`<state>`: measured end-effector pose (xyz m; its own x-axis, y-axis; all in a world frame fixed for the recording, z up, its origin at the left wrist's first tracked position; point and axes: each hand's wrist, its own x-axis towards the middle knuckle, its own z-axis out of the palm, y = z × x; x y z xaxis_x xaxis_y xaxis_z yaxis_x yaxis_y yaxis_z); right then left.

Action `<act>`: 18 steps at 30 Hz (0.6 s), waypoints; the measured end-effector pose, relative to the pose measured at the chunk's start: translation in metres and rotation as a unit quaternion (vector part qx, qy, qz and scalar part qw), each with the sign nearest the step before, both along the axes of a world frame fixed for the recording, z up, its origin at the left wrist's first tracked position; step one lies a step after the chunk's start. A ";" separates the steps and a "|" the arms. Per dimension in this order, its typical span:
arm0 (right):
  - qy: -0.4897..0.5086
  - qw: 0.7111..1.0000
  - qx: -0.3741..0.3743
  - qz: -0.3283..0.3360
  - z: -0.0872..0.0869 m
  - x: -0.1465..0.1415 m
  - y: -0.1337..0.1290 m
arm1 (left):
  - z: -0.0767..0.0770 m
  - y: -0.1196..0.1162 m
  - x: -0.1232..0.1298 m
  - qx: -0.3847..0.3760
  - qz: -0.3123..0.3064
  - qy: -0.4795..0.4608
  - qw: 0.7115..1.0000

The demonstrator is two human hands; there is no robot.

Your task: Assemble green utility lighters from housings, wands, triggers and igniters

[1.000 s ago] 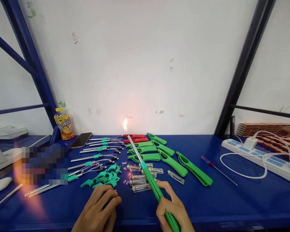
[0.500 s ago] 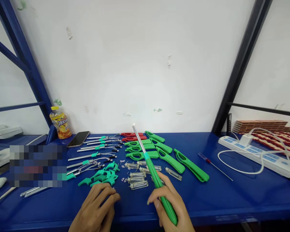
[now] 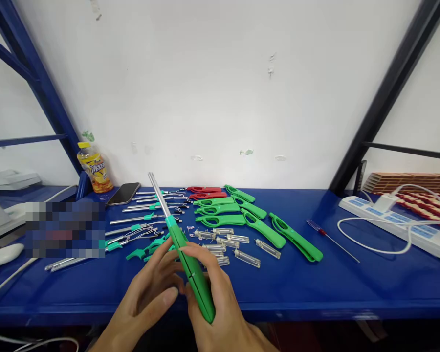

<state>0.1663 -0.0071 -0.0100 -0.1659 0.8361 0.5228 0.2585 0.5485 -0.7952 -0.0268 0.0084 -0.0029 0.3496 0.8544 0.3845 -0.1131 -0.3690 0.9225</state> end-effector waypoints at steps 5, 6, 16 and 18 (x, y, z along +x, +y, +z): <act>0.006 0.995 0.096 0.014 0.009 -0.010 0.007 | -0.002 0.004 0.013 -0.077 0.001 -0.051 0.996; 0.001 0.995 0.100 0.016 0.010 -0.011 0.007 | -0.002 0.004 0.013 -0.090 0.002 -0.054 0.994; -0.031 0.999 0.018 0.030 0.008 -0.007 0.004 | 0.002 0.007 0.008 -0.140 -0.045 -0.147 0.978; -0.024 0.999 0.030 0.004 0.006 -0.009 0.007 | 0.003 0.008 0.009 -0.123 -0.008 -0.160 0.979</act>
<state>0.1574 -0.0006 -0.0044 -0.1985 0.8021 0.5633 0.2913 0.5970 -0.7475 -0.0180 0.0166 -0.0002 0.2594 0.9300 0.2603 -0.4146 -0.1361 0.8998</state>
